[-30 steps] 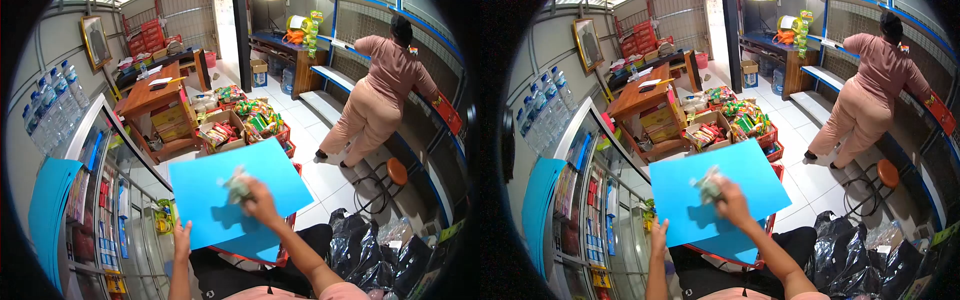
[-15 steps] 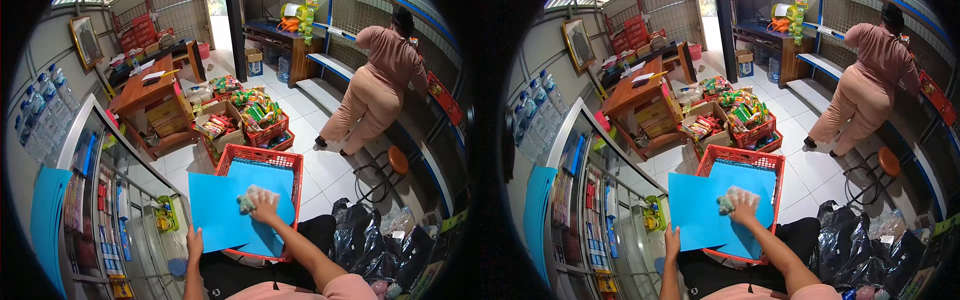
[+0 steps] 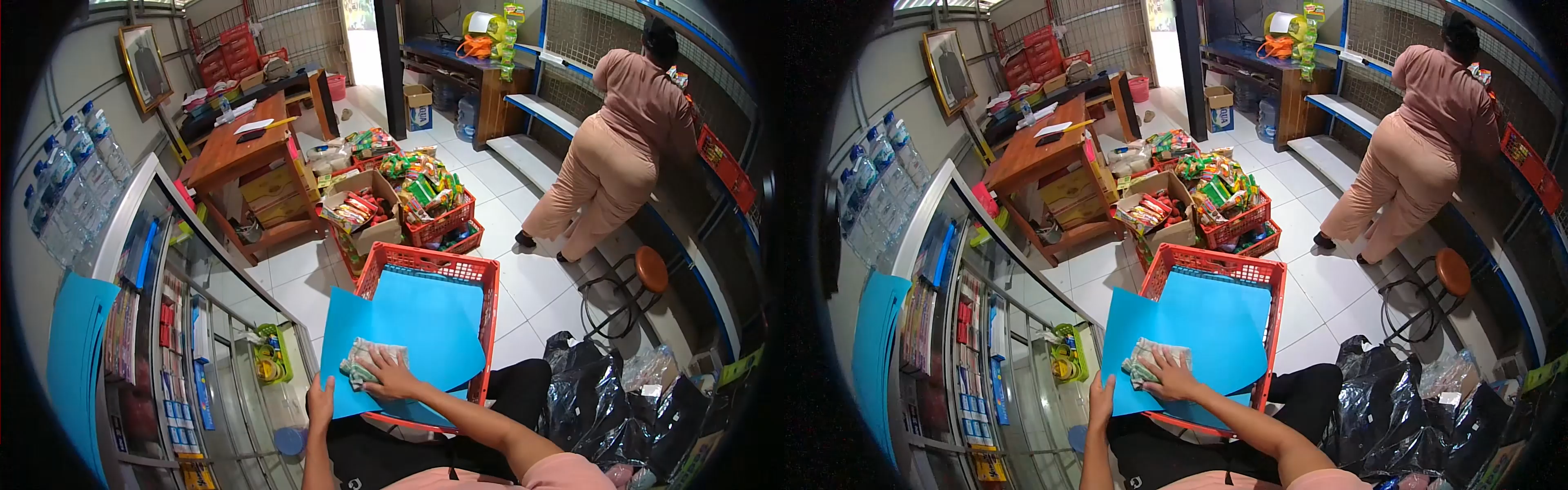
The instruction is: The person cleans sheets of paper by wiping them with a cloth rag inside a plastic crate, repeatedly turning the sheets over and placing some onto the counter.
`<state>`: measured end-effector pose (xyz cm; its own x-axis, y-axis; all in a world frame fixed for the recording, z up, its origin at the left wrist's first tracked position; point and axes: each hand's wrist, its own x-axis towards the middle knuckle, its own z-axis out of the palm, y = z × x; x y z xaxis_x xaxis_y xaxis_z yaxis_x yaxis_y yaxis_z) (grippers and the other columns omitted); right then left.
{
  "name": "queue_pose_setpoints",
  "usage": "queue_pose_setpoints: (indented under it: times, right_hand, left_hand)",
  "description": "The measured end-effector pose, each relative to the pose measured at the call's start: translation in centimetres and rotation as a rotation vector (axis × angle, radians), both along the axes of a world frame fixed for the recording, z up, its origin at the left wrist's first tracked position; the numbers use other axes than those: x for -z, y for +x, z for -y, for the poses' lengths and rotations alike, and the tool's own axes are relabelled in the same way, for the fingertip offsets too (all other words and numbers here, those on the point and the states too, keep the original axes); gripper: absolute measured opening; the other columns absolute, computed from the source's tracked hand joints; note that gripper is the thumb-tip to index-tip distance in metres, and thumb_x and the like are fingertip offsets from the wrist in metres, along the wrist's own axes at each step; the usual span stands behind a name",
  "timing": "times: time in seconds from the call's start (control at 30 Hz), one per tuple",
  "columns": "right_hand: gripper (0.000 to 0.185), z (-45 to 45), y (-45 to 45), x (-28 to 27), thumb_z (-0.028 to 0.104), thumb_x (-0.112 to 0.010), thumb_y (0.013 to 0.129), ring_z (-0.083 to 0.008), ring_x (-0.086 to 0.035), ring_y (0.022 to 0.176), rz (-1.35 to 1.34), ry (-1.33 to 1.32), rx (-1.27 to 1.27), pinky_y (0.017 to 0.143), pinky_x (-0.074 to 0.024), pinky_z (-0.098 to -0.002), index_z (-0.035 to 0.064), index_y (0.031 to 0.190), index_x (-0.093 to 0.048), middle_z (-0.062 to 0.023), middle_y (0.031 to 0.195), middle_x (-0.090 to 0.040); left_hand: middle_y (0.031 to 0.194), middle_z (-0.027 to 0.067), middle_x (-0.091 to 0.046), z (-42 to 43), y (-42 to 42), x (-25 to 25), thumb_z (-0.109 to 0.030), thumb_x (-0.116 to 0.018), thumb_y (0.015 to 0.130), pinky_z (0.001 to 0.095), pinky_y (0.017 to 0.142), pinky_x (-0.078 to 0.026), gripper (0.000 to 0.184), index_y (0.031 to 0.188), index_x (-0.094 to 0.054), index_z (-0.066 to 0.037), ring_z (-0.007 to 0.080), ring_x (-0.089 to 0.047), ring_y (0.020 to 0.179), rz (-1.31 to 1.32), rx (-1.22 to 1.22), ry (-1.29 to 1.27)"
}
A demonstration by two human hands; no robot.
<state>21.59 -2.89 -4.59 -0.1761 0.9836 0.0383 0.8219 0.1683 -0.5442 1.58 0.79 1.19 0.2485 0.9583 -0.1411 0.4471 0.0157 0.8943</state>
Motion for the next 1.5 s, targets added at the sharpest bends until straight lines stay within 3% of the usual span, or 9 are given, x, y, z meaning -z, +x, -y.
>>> queue_pose_setpoints:
  times: [0.13,0.37,0.63,0.8,0.87,1.0,1.17,1.3,1.5]
  right_hand:
    - [0.069,-5.0,4.0,2.2,0.055,-0.042,0.079,-0.0404,-0.016,0.128,0.3,-0.025,0.198,0.092,-0.0137,-0.0656,0.0217,0.136,-0.024,-0.0146,0.142,-0.016]
    - [0.07,-6.9,15.7,1.4,0.055,-0.039,0.079,-0.0389,-0.009,0.13,0.267,-0.253,0.56,0.093,-0.0051,-0.0676,0.0193,0.137,-0.021,-0.0145,0.143,-0.011]
    - [0.075,5.3,11.3,3.2,0.052,-0.039,0.08,-0.0471,-0.007,0.127,0.45,-0.265,0.34,0.094,-0.0079,-0.0662,0.0121,0.138,-0.015,-0.0264,0.14,-0.007]
    - [0.059,7.7,3.8,0.2,0.041,-0.036,0.088,-0.0454,-0.014,0.126,0.226,-0.273,-0.127,0.099,-0.0185,-0.0559,0.0166,0.138,-0.016,-0.0224,0.141,-0.009]
    - [0.056,6.6,1.4,-1.6,0.041,-0.035,0.089,-0.0447,-0.019,0.125,-0.16,-0.115,-0.245,0.097,-0.0225,-0.0572,0.0196,0.137,-0.018,-0.0228,0.14,-0.013]
    - [0.051,3.4,-2.4,-3.3,0.038,-0.033,0.09,-0.043,-0.018,0.126,-0.253,-0.003,-0.273,0.098,-0.0238,-0.0537,0.0215,0.137,-0.019,-0.0207,0.14,-0.013]
    - [0.053,-1.0,-3.9,-4.5,0.034,-0.038,0.089,-0.0442,-0.017,0.126,-0.085,0.085,-0.277,0.098,-0.0245,-0.0508,0.0198,0.137,-0.02,-0.0198,0.142,-0.009]
    - [0.053,-5.1,-4.3,-4.7,0.035,-0.042,0.087,-0.0411,-0.017,0.128,0.021,0.222,-0.095,0.098,-0.0219,-0.0536,0.0206,0.135,-0.026,-0.0151,0.142,-0.013]
    - [0.052,-8.5,-4.6,-4.4,0.038,-0.049,0.081,-0.0385,-0.017,0.128,0.069,0.367,0.035,0.098,-0.0182,-0.0573,0.0199,0.128,-0.038,-0.0121,0.141,-0.02]
  left_hand:
    - [0.086,0.01,-0.058,0.4,0.1,0.1,-0.021,-0.043,0.087,0.0299,0.068,-0.041,0.029,0.107,-0.051,-0.002,0.0215,-0.053,0.072,-0.049,-0.002,0.088]
    - [0.093,0.012,-0.058,1.1,-0.4,0.1,-0.019,-0.043,0.086,0.0298,0.072,-0.04,0.032,0.112,-0.048,-0.001,0.0223,-0.053,0.079,0.032,-0.069,0.093]
    - [0.103,0.0131,-0.055,1.4,-0.3,0.8,-0.019,-0.04,0.088,0.0296,0.079,-0.038,0.035,0.116,-0.044,0.001,0.0216,-0.051,0.087,0.194,-0.095,0.042]
    - [0.104,0.0128,-0.054,1.1,-0.6,2.2,-0.024,-0.039,0.089,0.0299,0.081,-0.037,0.037,0.116,-0.044,0.001,0.0215,-0.05,0.089,0.25,-0.099,0.042]
    - [0.105,0.013,-0.054,1.3,-0.4,1.6,-0.025,-0.039,0.089,0.03,0.082,-0.037,0.038,0.116,-0.045,0.001,0.0216,-0.05,0.09,0.264,-0.126,0.04]
    - [0.107,0.0134,-0.053,1.5,-0.4,0.7,-0.03,-0.039,0.09,0.0302,0.084,-0.036,0.041,0.116,-0.045,0.001,0.0218,-0.049,0.092,0.315,-0.209,0.037]
    - [0.1,0.0133,-0.055,1.0,-0.8,3.2,-0.03,-0.044,0.088,0.0306,0.079,-0.038,0.04,0.113,-0.047,0.001,0.022,-0.051,0.085,0.429,-0.227,0.012]
    - [0.089,0.0124,-0.057,1.3,-0.4,1.1,-0.025,-0.048,0.086,0.0299,0.072,-0.041,0.034,0.109,-0.05,0.001,0.0212,-0.052,0.074,0.068,-0.037,0.152]
    - [0.081,0.0109,-0.057,1.4,-0.2,0.6,-0.018,-0.052,0.084,0.0292,0.066,-0.042,0.029,0.105,-0.05,0.001,0.0202,-0.05,0.066,0.128,-0.053,0.176]
